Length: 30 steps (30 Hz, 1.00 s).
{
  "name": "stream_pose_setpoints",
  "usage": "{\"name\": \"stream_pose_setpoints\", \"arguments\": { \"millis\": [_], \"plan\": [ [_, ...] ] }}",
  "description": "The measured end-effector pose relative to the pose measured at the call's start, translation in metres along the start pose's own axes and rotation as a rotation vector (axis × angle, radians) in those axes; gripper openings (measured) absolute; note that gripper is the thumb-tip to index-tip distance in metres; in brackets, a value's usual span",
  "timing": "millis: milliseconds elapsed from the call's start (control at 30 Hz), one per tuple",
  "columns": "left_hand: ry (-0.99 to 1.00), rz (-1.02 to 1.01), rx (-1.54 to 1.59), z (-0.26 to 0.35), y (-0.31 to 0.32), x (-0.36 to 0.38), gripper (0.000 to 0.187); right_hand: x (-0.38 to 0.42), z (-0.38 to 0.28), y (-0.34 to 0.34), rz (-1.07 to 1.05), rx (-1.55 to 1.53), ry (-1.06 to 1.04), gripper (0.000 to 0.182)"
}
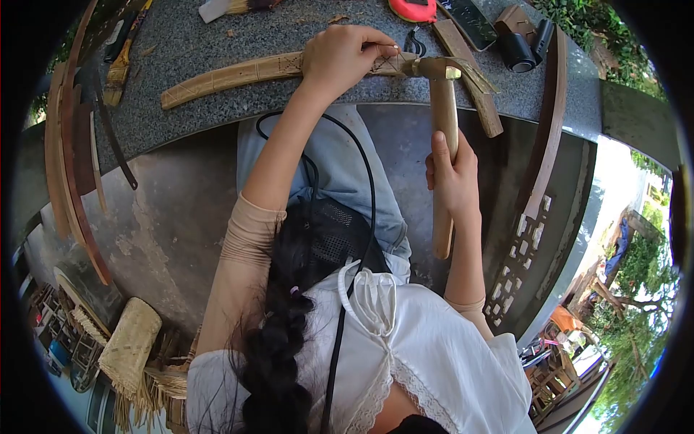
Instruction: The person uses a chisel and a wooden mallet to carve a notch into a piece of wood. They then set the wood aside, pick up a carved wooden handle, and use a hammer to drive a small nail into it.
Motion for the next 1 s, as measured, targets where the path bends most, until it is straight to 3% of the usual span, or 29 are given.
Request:
{"name": "stream_pose_setpoints", "arguments": {
  "millis": [467,733,800,1000],
  "plan": [
    [0.065,0.029,0.02,0.006,-0.003,0.001,0.013,-0.003,-0.014,-0.007,0.008,-0.027,-0.042,0.035],
    [0.05,0.025,0.021,0.006,-0.004,0.001,0.013,-0.007,-0.039,-0.013,0.065,-0.049,-0.167,0.039],
    [0.051,0.024,0.018,0.005,-0.003,0.001,0.013,-0.008,-0.042,-0.009,0.087,0.074,-0.284,0.04],
    [0.028,0.031,0.073,0.005,-0.003,0.001,0.011,-0.007,-0.046,-0.014,0.079,0.134,-0.285,0.038]
  ]
}}
Point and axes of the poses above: each hand's wrist, its own x-axis away from the middle knuckle, its own y-axis out of the palm, z = x × y, the point moved 5 cm from there along -x, towards the middle knuckle, and after that the axes turned 15 degrees about z, right-handed, at the moved point
